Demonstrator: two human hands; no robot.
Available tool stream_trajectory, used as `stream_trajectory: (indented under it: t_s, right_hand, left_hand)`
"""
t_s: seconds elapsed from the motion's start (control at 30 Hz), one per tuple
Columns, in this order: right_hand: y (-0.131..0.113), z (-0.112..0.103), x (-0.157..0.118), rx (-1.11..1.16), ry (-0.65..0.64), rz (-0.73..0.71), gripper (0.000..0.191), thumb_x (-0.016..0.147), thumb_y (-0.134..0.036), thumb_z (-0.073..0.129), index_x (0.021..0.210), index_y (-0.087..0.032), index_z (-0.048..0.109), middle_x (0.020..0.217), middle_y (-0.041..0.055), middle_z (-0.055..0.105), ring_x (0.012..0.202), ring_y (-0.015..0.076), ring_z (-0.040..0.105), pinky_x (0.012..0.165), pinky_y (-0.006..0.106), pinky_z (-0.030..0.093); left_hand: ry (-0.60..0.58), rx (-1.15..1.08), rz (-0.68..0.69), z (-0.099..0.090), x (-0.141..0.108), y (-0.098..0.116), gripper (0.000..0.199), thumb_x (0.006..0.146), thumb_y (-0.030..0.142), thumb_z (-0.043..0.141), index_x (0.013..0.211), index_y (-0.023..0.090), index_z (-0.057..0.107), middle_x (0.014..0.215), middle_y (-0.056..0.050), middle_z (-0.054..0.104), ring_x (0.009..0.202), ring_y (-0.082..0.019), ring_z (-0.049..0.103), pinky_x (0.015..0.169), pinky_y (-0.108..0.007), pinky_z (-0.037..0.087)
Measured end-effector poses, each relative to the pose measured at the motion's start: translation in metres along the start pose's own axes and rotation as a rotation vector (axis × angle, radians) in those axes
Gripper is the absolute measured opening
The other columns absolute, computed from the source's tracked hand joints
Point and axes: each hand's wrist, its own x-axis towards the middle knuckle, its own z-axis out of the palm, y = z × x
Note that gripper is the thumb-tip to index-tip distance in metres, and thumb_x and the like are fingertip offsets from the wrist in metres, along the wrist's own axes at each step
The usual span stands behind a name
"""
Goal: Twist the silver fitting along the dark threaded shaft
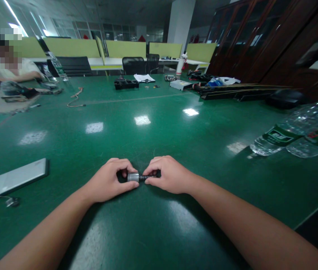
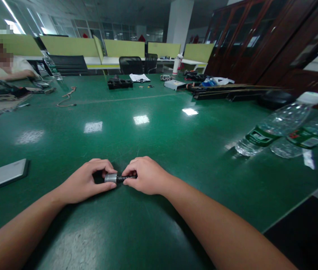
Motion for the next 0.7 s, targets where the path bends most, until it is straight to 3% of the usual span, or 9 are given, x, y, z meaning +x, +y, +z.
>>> stream_trajectory:
  t_s: [0.7]
  right_hand:
    - [0.0027, -0.0031, -0.0017, -0.005, -0.017, 0.007, 0.014, 0.078, -0.018, 0.072, 0.092, -0.019, 0.076, 0.081, 0.0022, 0.069, 0.074, 0.0138, 0.060, 0.067, 0.024, 0.040]
  left_hand:
    - [0.005, -0.013, -0.001, 0.0007, 0.0005, -0.0007, 0.023, 0.079, 0.039, 0.072, 0.090, 0.019, 0.068, 0.081, -0.001, 0.068, 0.074, -0.016, 0.061, 0.078, -0.030, 0.043]
